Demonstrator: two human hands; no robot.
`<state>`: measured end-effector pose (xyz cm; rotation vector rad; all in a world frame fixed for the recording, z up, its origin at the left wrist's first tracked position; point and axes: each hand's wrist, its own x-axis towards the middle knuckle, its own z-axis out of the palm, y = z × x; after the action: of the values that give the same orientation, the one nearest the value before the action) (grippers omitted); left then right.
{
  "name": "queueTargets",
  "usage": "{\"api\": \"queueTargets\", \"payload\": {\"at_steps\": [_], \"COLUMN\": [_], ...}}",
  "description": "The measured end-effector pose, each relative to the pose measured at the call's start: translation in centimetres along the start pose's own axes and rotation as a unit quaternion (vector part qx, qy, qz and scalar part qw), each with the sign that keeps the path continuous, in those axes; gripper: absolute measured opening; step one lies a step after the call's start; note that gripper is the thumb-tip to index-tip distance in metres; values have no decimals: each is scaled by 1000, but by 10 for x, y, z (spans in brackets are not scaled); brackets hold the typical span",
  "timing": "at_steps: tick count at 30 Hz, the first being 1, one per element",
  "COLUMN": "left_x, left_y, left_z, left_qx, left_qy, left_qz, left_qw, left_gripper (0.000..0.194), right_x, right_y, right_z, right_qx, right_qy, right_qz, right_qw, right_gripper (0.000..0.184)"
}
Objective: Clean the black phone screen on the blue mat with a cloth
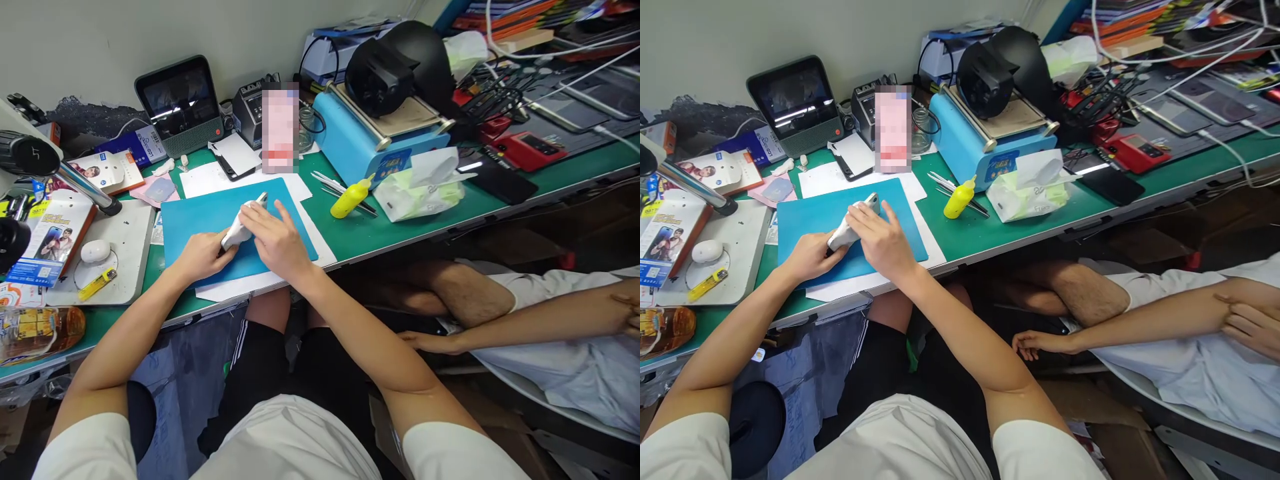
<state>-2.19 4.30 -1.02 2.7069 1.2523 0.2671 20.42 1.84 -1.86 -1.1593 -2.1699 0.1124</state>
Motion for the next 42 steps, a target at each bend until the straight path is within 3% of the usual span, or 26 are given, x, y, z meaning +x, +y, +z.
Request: {"api": "queueTargets", "payload": {"at_steps": [5,10,15,25,30,35,42], "left_x": [0,2,1,2,2,4,3], "left_y": [-4,7,14,14,11,10,3], "left_z": [3,-7,-13,-15,-13,-12,-10], "left_qx": [18,12,-4,-44,-67,-93,-108], "left_qy": [-12,-28,-46,-42,-22,-5,-13], "left_qz": [7,-9,-55,-83,-87,-98,-85], "left_qw": [1000,1000,997,995,994,991,990], "left_gripper": [30,33,36,39,39,39,43], "right_x": [-5,7,19,24,26,24,15], "right_y": [-17,10,30,35,40,42,23], "right_z": [2,-5,-5,10,12,10,21], "right_qx": [-1,-7,20,186,225,152,145], "right_qy": [-20,-2,1,61,35,-25,-38], "right_qz": [-44,34,60,183,264,265,229], "right_qw": [999,999,998,963,937,952,962], "right_gripper": [55,59,62,64,53,38,58]}}
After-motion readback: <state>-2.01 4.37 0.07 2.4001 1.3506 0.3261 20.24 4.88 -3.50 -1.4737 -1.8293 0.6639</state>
